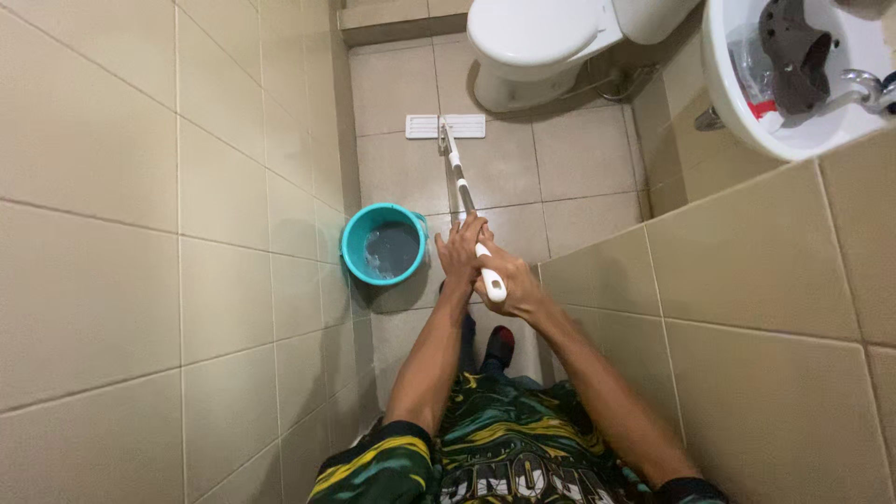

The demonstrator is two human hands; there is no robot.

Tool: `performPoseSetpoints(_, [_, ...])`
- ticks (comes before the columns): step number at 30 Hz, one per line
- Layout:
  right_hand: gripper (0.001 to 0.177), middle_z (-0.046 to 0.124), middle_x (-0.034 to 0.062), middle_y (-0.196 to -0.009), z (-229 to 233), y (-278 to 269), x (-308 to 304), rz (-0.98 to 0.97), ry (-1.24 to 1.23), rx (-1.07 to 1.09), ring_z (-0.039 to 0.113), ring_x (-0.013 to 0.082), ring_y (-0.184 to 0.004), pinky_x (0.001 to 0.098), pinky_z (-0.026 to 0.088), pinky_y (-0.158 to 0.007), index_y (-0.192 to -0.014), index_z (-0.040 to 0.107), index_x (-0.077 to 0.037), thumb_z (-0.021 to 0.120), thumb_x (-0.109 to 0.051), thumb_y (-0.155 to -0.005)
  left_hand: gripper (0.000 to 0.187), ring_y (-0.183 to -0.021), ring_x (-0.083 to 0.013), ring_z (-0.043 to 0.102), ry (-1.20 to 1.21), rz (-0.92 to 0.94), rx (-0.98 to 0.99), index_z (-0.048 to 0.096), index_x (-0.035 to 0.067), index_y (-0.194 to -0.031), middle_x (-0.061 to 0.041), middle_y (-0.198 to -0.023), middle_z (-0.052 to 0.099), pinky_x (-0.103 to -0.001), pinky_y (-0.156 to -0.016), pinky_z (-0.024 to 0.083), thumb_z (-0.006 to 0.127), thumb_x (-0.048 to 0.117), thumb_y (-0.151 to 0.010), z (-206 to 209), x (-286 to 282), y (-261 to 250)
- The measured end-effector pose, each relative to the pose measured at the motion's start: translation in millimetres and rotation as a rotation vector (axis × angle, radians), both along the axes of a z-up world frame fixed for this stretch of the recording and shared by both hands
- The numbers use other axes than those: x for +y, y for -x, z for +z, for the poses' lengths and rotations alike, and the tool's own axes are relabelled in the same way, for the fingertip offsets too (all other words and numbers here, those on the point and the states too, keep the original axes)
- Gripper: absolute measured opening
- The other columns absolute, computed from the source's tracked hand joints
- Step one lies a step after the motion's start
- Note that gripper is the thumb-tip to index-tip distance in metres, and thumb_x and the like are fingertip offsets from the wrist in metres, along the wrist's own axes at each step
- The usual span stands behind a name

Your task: The person mops the floor in a bathroom around the toilet and sink using a flat mop, periodically dipping it into a bucket of water.

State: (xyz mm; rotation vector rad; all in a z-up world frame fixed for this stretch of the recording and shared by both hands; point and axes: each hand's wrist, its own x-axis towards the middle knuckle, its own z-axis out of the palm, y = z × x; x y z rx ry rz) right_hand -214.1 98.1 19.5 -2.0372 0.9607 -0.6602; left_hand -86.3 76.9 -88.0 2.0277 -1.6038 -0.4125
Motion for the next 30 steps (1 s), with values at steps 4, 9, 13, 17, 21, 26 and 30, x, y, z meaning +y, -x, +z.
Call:
performPoseSetpoints(4, [0.017,0.061,0.0338,-0.126,5.0,-5.3,-21.1,0.007,0.163,-0.113,0.069,0.0443,-0.103,0.0451,0.060,-0.080,-0.094,0.066,-0.003,0.068,-0.009,-0.078,0.032,-0.123,-0.0308,0.062,-0.050,0.004,0.027,0.071,0.021,-0.119,-0.001,-0.139,0.065,-0.071,-0.104,0.034,0.064,0.035,-0.091,-8.9,-23.7,-7.1])
performPoseSetpoints(9, [0.014,0.070,0.0238,-0.112,7.1,-17.0,-60.2,-0.005,-0.142,0.039,0.074,0.0370,-0.087,0.0436,0.060,-0.074,-0.092,0.066,-0.003,0.064,-0.009,-0.079,0.030,-0.125,-0.0303,0.061,-0.042,-0.014,0.024,0.069,0.021,-0.119,-0.001,-0.141,0.064,-0.072,-0.105,0.033,0.063,0.036,-0.094,-15.8,-64.5,-19.5])
performPoseSetpoints(13, [0.015,0.062,0.0294,-0.117,-2.1,-35.8,-98.8,-0.035,0.093,-0.043,0.069,0.0441,-0.099,0.0452,0.059,-0.079,-0.094,0.063,-0.002,0.065,-0.007,-0.080,0.034,-0.126,-0.0304,0.061,-0.005,-0.051,0.039,0.068,0.022,-0.121,-0.001,-0.143,0.063,-0.072,-0.103,0.033,0.062,0.037,-0.092,-26.6,-99.8,-38.5])
performPoseSetpoints(17, [0.015,0.063,0.0292,-0.125,-20.9,-56.6,-130.1,-0.022,0.158,-0.137,0.069,0.0443,-0.097,0.0472,0.059,-0.081,-0.093,0.064,-0.003,0.067,-0.005,-0.079,0.030,-0.125,-0.0357,0.057,-0.038,-0.045,0.008,0.068,0.024,-0.120,-0.001,-0.144,0.062,-0.072,-0.099,0.033,0.062,0.036,-0.094,-39.4,-140.3,-59.8])
performPoseSetpoints(21, [0.014,0.063,0.0269,-0.131,-40.6,-74.9,-164.5,-0.030,-0.010,-0.033,0.070,0.0431,-0.098,0.0466,0.060,-0.081,-0.095,0.067,-0.005,0.069,-0.009,-0.082,0.031,-0.125,-0.0265,0.062,-0.156,-0.015,0.044,0.067,0.027,-0.123,0.005,-0.150,0.057,-0.070,-0.105,0.035,0.061,0.037,-0.095,-43.3,-171.3,-80.5])
performPoseSetpoints(26, [0.031,0.046,0.0299,-0.152,-63.0,-92.1,-193.9,0.077,0.003,0.080,0.067,0.0479,-0.105,0.0513,0.058,-0.082,-0.107,0.069,-0.008,0.072,-0.016,-0.077,0.033,-0.126,-0.0276,0.061,-0.257,0.022,0.087,0.065,0.028,-0.128,0.006,-0.153,0.054,-0.070,-0.109,0.033,0.058,0.039,-0.098,-48.2,-201.5,-99.9])
performPoseSetpoints(30, [0.032,0.039,0.0319,-0.157,-75.0,-97.6,-202.9,0.091,-0.022,0.082,0.066,0.0490,-0.109,0.0503,0.059,-0.086,-0.110,0.070,-0.009,0.071,-0.016,-0.078,0.044,-0.133,-0.0376,0.048,-0.272,-0.028,0.070,0.060,0.025,-0.137,0.001,-0.155,0.048,-0.074,-0.107,0.025,0.060,0.043,-0.097,-60.6,-207.7,-112.2])
